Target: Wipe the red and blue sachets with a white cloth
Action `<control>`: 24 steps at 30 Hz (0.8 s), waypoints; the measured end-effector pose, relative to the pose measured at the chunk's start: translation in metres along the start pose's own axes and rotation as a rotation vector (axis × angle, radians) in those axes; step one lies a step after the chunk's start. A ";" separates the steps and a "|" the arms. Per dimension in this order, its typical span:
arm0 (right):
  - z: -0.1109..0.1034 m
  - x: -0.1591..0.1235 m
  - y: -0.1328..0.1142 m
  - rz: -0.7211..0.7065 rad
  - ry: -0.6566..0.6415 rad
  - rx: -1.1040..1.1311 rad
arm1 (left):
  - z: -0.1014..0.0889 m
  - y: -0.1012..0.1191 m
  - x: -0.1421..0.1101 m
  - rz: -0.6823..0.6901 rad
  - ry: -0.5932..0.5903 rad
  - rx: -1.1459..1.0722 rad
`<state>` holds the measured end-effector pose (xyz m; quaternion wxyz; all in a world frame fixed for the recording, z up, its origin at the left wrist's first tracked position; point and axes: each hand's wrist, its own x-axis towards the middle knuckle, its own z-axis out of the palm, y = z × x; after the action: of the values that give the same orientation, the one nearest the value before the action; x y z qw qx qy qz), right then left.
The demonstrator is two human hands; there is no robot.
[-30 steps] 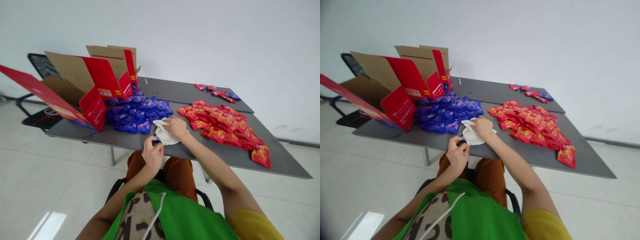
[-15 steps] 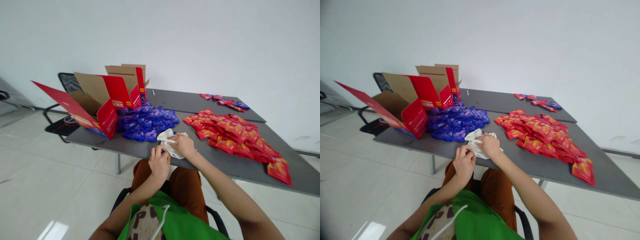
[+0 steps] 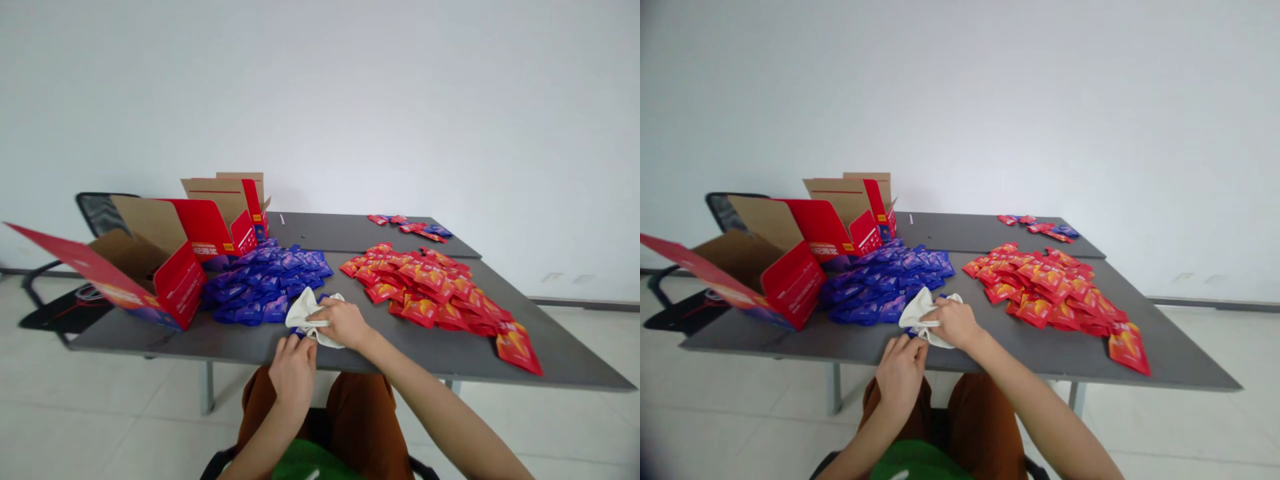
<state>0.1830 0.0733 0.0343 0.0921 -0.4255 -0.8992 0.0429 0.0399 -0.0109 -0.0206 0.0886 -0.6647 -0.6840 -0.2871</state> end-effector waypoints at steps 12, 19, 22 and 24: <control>0.022 -0.041 0.010 0.284 0.220 -0.249 | -0.037 -0.045 0.039 -0.024 0.199 0.132; 0.033 -0.056 0.016 0.358 0.323 -0.133 | -0.076 -0.061 0.111 -0.351 0.000 0.177; 0.034 -0.055 0.016 0.382 0.353 -0.101 | -0.087 -0.062 0.143 -0.393 0.125 0.152; 0.034 -0.056 0.017 0.393 0.366 -0.088 | -0.090 -0.063 0.168 -0.408 0.286 0.074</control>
<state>0.2234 0.0406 -0.0087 0.2245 -0.5961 -0.7688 -0.0569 -0.0611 0.0902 0.1197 0.1489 -0.4620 -0.7945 -0.3650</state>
